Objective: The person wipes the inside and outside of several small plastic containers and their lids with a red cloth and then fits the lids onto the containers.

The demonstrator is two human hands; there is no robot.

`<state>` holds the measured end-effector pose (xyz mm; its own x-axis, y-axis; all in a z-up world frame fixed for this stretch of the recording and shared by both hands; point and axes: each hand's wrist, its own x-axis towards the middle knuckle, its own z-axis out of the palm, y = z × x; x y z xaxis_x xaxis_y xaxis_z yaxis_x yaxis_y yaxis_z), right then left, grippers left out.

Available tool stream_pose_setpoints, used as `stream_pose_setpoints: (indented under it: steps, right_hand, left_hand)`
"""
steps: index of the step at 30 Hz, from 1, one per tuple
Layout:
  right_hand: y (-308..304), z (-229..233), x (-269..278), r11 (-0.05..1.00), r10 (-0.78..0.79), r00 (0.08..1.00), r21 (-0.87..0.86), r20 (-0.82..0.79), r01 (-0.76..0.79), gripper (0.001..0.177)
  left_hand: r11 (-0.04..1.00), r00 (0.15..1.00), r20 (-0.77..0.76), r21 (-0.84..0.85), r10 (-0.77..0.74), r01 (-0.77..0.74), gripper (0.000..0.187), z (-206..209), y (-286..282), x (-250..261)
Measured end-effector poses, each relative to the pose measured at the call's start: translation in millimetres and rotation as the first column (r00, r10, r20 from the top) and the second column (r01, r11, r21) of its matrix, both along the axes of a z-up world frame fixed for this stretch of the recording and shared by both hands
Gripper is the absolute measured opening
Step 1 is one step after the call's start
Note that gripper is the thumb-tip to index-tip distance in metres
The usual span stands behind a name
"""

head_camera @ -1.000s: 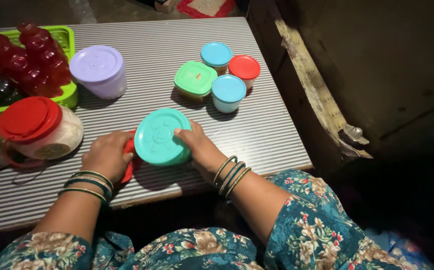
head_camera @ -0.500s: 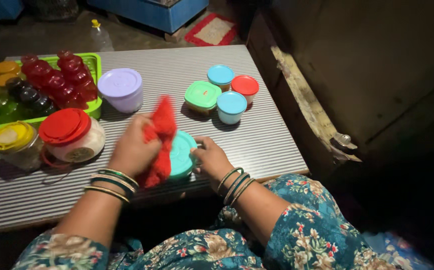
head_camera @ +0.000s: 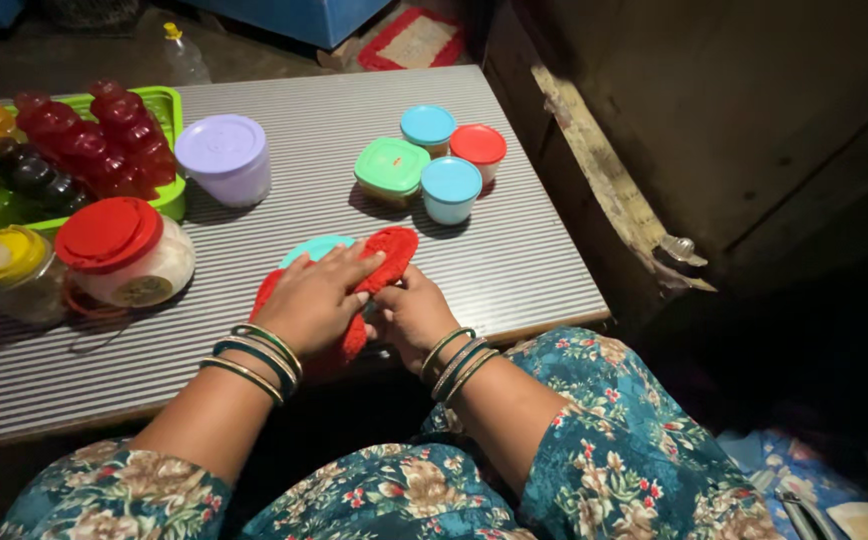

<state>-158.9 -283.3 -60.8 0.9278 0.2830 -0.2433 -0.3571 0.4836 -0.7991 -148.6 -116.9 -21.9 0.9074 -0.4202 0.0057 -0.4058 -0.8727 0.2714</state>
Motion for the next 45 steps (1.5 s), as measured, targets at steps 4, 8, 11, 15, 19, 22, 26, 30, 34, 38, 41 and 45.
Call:
stream_pose_setpoints:
  steps: [4,8,11,15,19,22,26,30,34,38,41,45]
  right_hand:
    - [-1.8,0.1,1.4,0.999,-0.018,1.0,-0.049,0.016,0.019,0.035]
    - [2.9,9.2,1.7,0.993,-0.055,0.997,-0.103,-0.059,0.048,0.042]
    - [1.0,11.4,1.4,0.989,-0.044,0.998,-0.142,-0.048,0.037,0.042]
    - [1.5,3.3,7.7,0.979,-0.042,0.997,-0.195,0.068,0.055,0.043]
    - [-4.0,1.0,11.8,0.988,-0.015,0.995,-0.152,0.101,0.031,0.046]
    - [-6.6,1.6,11.8,0.993,0.014,0.999,-0.119,0.046,-0.008,0.05]
    - [-4.7,-2.1,16.0,0.997,0.016,0.999,-0.078,0.03,-0.014,0.047]
    - [-7.1,-7.0,20.2,0.997,0.055,0.996,-0.052,0.064,-0.052,0.043]
    - [-4.6,-0.7,24.7,0.997,0.025,0.999,-0.078,0.045,-0.021,0.041]
    - [-3.3,2.6,21.3,0.994,0.048,0.997,-0.103,0.055,-0.042,0.043]
    - [-1.1,-4.2,26.6,0.995,0.017,0.997,-0.104,0.078,-0.009,0.045]
    - [-3.8,-17.8,41.6,0.974,-0.083,0.972,-0.189,0.221,0.126,0.051]
  left_hand:
    - [0.98,0.983,-0.019,0.083,0.183,-0.181,0.061,19.9,-11.8,-6.3]
    - [0.932,0.936,-0.037,0.121,0.349,-0.343,0.063,35.6,-14.1,3.3]
    - [0.91,0.91,-0.018,0.0,0.415,-0.415,0.056,31.1,-0.2,19.3]
    - [0.886,0.886,0.013,-0.047,0.463,-0.462,0.053,15.4,4.5,30.9]
    - [0.904,0.893,0.144,-0.034,0.427,-0.427,0.052,6.6,0.6,28.6]
    - [0.95,0.907,0.287,-0.044,0.308,-0.309,0.058,4.4,1.0,26.8]
    - [0.979,0.953,0.225,-0.004,0.201,-0.205,0.054,4.2,-15.3,26.0]
    - [0.991,0.97,0.201,-0.051,0.135,-0.127,0.05,9.1,-23.5,30.1]
    - [0.919,0.915,0.11,0.035,0.387,-0.393,0.042,22.5,-25.6,34.6]
    - [0.879,0.88,0.142,0.095,0.453,-0.468,0.031,28.2,-12.1,51.4]
    - [0.81,0.81,0.049,0.02,0.585,-0.586,0.031,24.4,-2.3,67.1]
    - [0.693,0.7,-0.131,-0.1,0.702,-0.714,0.04,13.7,13.4,80.1]
